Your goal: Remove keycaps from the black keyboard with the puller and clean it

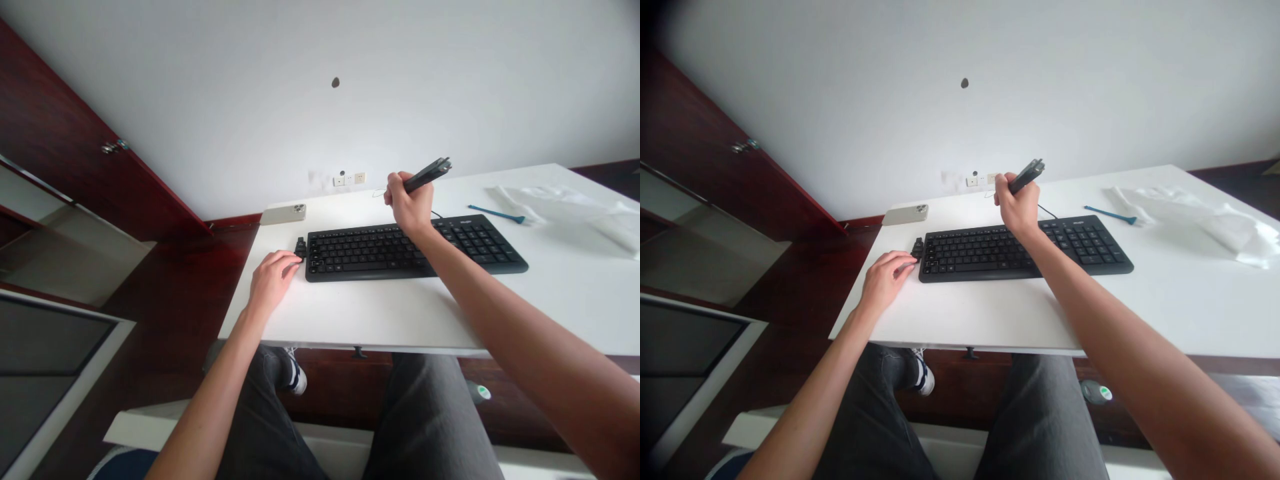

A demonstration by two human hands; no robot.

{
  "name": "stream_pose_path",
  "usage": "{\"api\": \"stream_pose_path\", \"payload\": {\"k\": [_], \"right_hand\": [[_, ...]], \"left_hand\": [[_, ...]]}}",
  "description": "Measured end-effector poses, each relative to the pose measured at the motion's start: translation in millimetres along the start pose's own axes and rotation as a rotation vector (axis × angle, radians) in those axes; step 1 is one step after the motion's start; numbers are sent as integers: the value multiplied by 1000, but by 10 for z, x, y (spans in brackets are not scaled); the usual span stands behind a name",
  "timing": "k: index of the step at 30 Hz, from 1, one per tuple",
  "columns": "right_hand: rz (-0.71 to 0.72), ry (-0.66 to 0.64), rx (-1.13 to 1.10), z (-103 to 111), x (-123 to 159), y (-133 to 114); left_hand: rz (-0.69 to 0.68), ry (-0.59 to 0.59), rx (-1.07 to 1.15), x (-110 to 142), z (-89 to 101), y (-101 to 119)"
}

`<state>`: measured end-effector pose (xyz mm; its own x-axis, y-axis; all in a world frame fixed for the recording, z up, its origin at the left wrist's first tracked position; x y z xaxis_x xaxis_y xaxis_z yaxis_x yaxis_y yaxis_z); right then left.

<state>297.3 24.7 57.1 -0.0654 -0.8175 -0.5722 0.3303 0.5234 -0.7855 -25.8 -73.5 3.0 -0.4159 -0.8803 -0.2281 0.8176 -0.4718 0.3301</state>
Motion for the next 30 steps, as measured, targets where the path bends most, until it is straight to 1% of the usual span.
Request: {"api": "stream_pose_path", "payload": {"k": [5, 11, 14, 16, 21, 23, 25, 27, 28, 30], "right_hand": [[2, -20, 68, 107, -29, 42], [-65, 1, 205, 309, -80, 238], [-81, 17, 268, 401, -88, 296], [-99, 14, 306, 426, -93, 316], [-99, 17, 329, 455, -117, 281], [-91, 33, 303, 491, -129, 256], [-83, 49, 273, 522, -135, 231], [-70, 50, 253, 504, -129, 191], [-60, 36, 248, 460, -119, 160], [-35, -30, 245, 281, -75, 69]], "left_hand": [[9, -19, 20, -9, 1, -1], [22, -4, 54, 1, 14, -4], [11, 8, 99, 22, 32, 43], [-7, 0, 130, 25, 20, 109], [-56, -81, 146, -42, -135, 321], [-65, -124, 148, -79, -210, 369], [-64, -143, 159, -109, -251, 377], [-56, -134, 174, -130, -254, 357], [-51, -122, 182, -138, -246, 344], [-51, -108, 188, -151, -231, 337]]}}
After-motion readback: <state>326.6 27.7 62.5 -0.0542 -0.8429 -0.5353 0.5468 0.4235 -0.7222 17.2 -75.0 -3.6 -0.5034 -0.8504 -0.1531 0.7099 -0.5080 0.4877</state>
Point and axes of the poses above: each hand's wrist, its own x-axis away from the middle knuckle, its own z-axis out of the back of the hand, y = z × x, the point moved 9 cm from there along -x, towards the middle knuckle, and after that the axes turned 14 degrees about -y, right-handed, at the moved point
